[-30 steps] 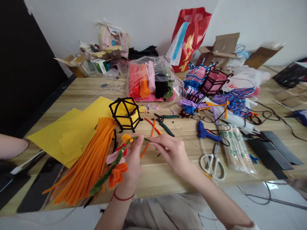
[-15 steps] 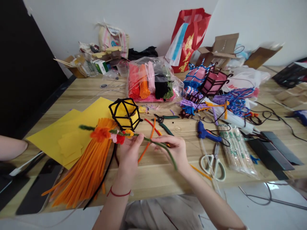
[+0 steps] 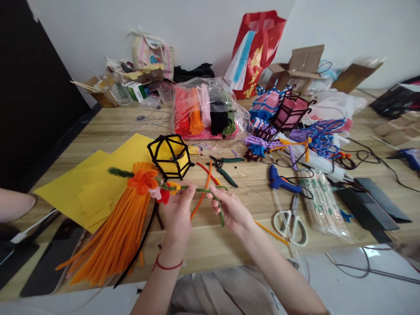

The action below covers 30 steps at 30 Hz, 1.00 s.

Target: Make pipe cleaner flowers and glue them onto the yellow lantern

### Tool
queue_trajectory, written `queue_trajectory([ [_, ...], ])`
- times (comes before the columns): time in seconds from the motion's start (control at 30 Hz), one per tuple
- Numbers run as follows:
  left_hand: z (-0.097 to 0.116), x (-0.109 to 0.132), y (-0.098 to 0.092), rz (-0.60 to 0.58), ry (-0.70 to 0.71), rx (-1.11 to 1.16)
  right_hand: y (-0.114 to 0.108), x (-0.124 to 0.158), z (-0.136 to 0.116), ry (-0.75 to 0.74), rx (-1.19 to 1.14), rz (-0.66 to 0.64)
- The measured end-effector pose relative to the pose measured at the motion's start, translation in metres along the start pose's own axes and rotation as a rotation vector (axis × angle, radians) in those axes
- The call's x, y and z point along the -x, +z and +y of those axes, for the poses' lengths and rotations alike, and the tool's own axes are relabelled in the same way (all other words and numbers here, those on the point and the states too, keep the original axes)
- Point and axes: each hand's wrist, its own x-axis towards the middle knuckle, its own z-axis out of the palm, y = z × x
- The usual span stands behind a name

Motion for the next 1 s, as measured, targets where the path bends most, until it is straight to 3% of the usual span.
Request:
queue_trajectory([
  [0.13,0.001,0.004,0.003,0.043,0.037,-0.024,0.0,-0.002,0.004,-0.071,0.049,0.023],
  [0.3,0.0,0.008,0.006,0.111,0.014,-0.046,0.0,0.003,0.011,-0.281,0.174,0.068],
  [0.37,-0.001,0.008,0.006,0.133,-0.007,-0.054,-0.002,0.007,0.015,-0.484,0.354,0.081],
  [0.47,-0.001,0.007,0.005,0.145,-0.029,-0.063,-0.008,0.011,0.022,-0.893,0.809,0.072],
  [0.53,-0.001,0.006,0.005,0.153,-0.039,-0.069,-0.012,0.012,0.024,-1.019,0.995,0.062],
  [0.6,0.0,0.004,0.003,0.157,-0.052,-0.076,-0.014,0.011,0.021,-0.996,0.998,0.02],
  [0.83,0.005,-0.013,-0.007,0.052,-0.12,-0.062,-0.016,0.007,-0.001,-0.421,0.506,-0.205],
  [0.93,0.002,-0.018,-0.009,-0.017,-0.176,-0.032,-0.017,0.01,-0.007,-0.23,0.322,-0.284],
  [1.0,-0.001,-0.019,-0.01,-0.054,-0.209,-0.004,-0.017,0.012,-0.007,-0.182,0.261,-0.303],
])
